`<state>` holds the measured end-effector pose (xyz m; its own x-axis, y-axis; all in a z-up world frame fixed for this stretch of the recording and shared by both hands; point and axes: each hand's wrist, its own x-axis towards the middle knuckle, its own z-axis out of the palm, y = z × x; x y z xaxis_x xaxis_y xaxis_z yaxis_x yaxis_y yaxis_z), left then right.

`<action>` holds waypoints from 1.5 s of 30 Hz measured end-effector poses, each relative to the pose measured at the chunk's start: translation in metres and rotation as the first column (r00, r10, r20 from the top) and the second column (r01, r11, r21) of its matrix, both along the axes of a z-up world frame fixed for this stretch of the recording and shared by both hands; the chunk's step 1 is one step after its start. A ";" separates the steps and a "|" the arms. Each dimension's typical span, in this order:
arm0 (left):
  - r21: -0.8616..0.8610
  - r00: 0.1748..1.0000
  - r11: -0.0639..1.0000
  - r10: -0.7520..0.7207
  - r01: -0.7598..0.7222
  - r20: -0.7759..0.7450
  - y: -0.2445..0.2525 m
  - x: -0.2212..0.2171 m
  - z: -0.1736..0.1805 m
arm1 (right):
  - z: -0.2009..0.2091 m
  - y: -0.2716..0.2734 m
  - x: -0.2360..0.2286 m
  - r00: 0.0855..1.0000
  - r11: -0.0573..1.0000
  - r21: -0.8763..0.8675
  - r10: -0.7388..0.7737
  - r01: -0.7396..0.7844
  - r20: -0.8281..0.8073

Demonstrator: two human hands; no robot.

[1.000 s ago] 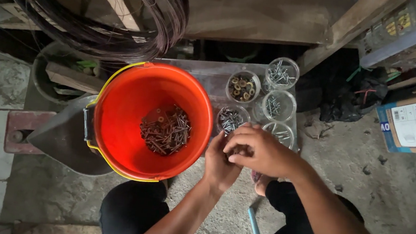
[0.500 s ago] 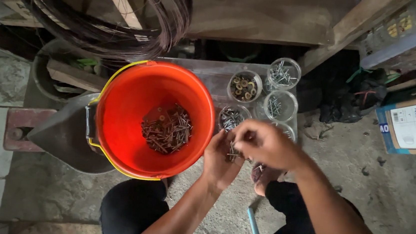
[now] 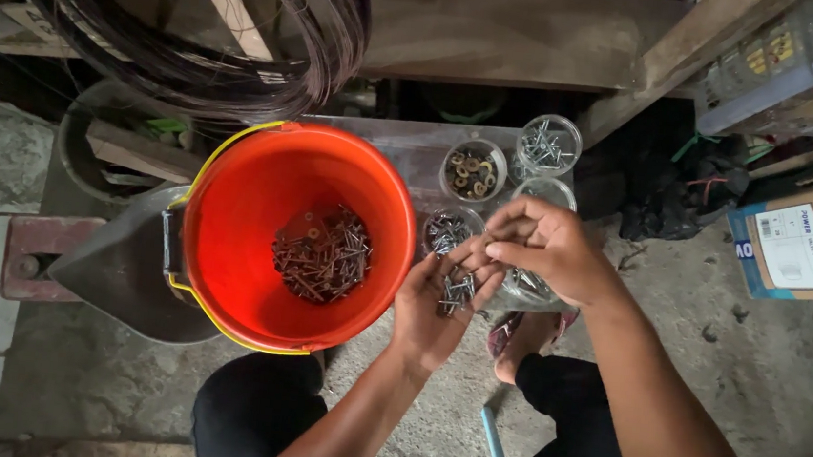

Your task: The person sorts mixed hardware from a red bucket into several small glass jars. They pick up handfuls of screws, bolts, and washers, separate them by type, and place each category into a corresponding jar on the floor.

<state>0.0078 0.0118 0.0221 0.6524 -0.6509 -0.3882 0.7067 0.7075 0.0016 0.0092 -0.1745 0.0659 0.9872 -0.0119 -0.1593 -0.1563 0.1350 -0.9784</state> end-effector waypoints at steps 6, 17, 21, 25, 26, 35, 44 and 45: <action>-0.008 0.999 1.000 -0.006 0.006 -0.048 0.006 0.000 -0.009 | 0.042 0.016 -0.002 0.977 0.971 0.159 0.194 -0.178 -0.085; 0.101 0.993 0.994 -0.036 0.047 -0.108 -0.003 -0.012 -0.027 | 0.033 -0.009 0.003 0.991 0.992 -0.059 0.104 -0.109 -0.087; 0.183 0.984 0.970 -0.142 0.160 -0.110 -0.011 -0.035 -0.061 | 0.016 -0.028 0.004 0.979 0.920 -0.342 -0.202 0.192 0.004; 0.214 0.977 0.956 -0.182 0.201 -0.107 -0.011 -0.036 -0.051 | -0.034 -0.042 0.024 0.983 0.918 -0.359 -0.184 0.169 -0.008; 0.219 0.979 0.957 -0.170 0.190 -0.109 -0.010 -0.034 -0.047 | -0.032 -0.038 0.031 0.986 0.816 -0.565 -0.165 0.121 -0.028; 0.180 0.988 0.976 -0.104 0.123 -0.111 -0.004 -0.023 -0.048 | -0.074 -0.024 0.079 0.977 0.505 -0.843 -0.186 0.186 0.104; -0.020 0.998 1.000 -0.023 0.022 -0.050 0.004 -0.007 0.011 | 0.038 0.021 0.009 0.993 0.576 -0.811 -0.007 0.099 0.117; -0.068 0.999 0.997 -0.025 0.023 -0.034 0.003 -0.007 0.015 | 0.063 0.028 -0.005 0.999 0.594 -0.804 0.038 -0.006 0.021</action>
